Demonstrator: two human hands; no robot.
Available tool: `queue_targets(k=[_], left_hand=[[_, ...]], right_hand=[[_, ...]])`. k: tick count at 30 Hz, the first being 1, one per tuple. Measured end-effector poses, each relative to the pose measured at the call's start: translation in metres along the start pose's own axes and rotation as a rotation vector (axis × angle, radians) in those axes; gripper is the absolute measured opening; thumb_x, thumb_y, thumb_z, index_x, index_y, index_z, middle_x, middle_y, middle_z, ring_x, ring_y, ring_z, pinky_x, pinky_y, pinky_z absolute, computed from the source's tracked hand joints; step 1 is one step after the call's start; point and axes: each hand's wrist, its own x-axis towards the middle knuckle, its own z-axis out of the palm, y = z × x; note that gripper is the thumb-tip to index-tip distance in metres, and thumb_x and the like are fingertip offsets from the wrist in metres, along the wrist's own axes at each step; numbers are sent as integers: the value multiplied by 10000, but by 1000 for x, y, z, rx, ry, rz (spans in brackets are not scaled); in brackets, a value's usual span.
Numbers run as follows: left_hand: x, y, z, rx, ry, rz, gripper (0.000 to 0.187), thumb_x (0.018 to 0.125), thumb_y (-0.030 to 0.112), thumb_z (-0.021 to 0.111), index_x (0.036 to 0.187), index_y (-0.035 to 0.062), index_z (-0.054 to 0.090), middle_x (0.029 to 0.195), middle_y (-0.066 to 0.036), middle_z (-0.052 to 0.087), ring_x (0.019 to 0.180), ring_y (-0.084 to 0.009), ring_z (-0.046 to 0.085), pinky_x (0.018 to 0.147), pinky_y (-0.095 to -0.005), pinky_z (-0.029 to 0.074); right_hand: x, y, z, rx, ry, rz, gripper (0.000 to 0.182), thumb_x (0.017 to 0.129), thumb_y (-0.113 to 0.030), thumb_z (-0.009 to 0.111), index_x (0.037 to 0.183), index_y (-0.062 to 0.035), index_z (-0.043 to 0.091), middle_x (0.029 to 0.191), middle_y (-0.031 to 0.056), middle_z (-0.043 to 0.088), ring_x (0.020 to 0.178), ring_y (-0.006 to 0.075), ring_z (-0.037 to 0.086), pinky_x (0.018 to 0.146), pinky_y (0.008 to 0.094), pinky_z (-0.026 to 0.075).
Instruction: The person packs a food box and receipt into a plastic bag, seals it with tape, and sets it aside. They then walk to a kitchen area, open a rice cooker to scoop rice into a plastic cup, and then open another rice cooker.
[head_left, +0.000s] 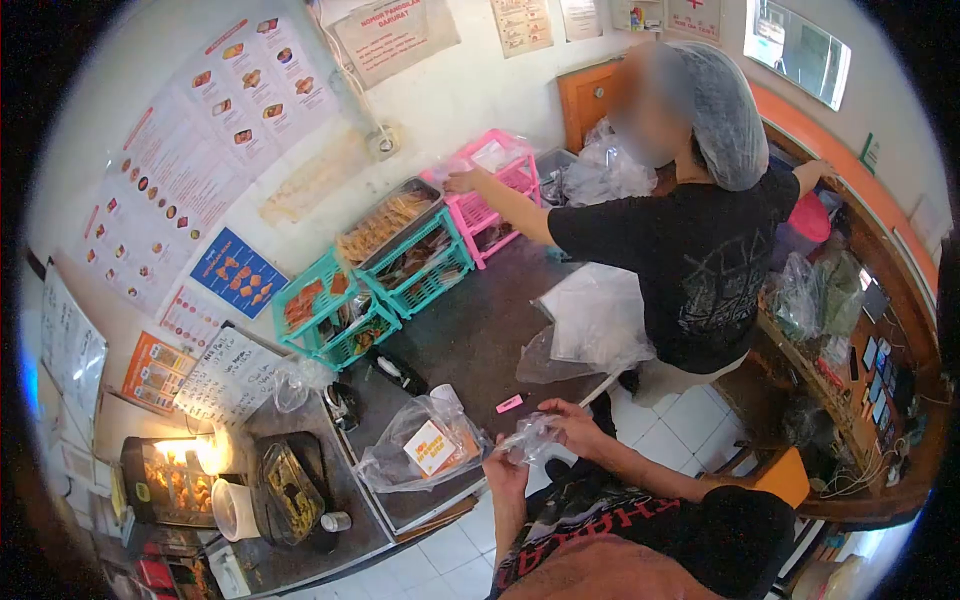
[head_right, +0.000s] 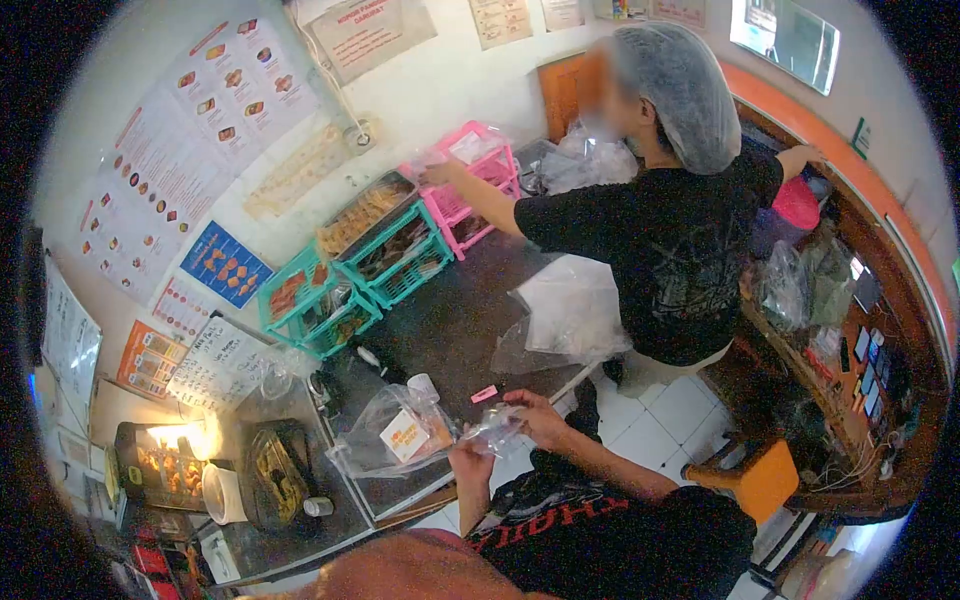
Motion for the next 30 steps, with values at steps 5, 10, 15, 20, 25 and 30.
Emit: queue_targets(k=[5, 10, 15, 20, 25, 30], left_hand=[[-24, -10, 23, 713, -304, 200, 392, 711, -74, 512, 1080, 9, 616, 864, -11, 588, 791, -111, 575, 663, -227, 468], [-31, -12, 36, 663, -302, 182, 379, 683, -88, 574, 1043, 12, 632, 823, 4, 596, 710, -120, 562, 629, -243, 446], [2, -24, -12, 1066, 0, 646, 209, 756, -13, 655, 670, 65, 481, 691, 42, 499, 661, -58, 424, 563, -244, 356], [-3, -26, 10, 557, -42, 676, 295, 783, -40, 635, 646, 107, 419, 641, 61, 392, 598, -60, 398, 527, -237, 342], [-18, -34, 25, 675, -113, 569, 294, 794, 0, 636, 638, 92, 404, 629, 52, 389, 610, -73, 407, 529, -251, 350], [3, -35, 27, 1375, -65, 1069, 272, 728, 7, 594, 627, 51, 344, 603, 6, 336, 596, -123, 336, 524, -307, 320]], right_hand=[[10, 7, -15, -93, -13, -102, 198, 874, -6, 570, 1064, -60, 565, 901, 21, 620, 795, 117, 606, 669, 270, 505], [7, 8, -11, -347, 40, -278, 164, 844, 7, 602, 995, -51, 576, 883, 18, 616, 738, 95, 588, 618, 249, 489], [-1, 12, -7, -850, 77, -442, 147, 787, -8, 667, 910, -39, 592, 798, 6, 604, 661, 85, 543, 570, 251, 459], [-9, -4, 14, -1112, 117, -606, 199, 676, -3, 683, 843, -30, 578, 660, 49, 547, 597, 127, 515, 546, 282, 420], [7, -20, 9, -1172, 251, -778, 195, 627, 26, 643, 800, -27, 571, 669, 91, 546, 583, 175, 517, 551, 296, 416], [1, -19, 14, -1247, 131, -860, 185, 646, 28, 618, 805, -60, 582, 669, 79, 542, 578, 180, 511, 546, 295, 412]])
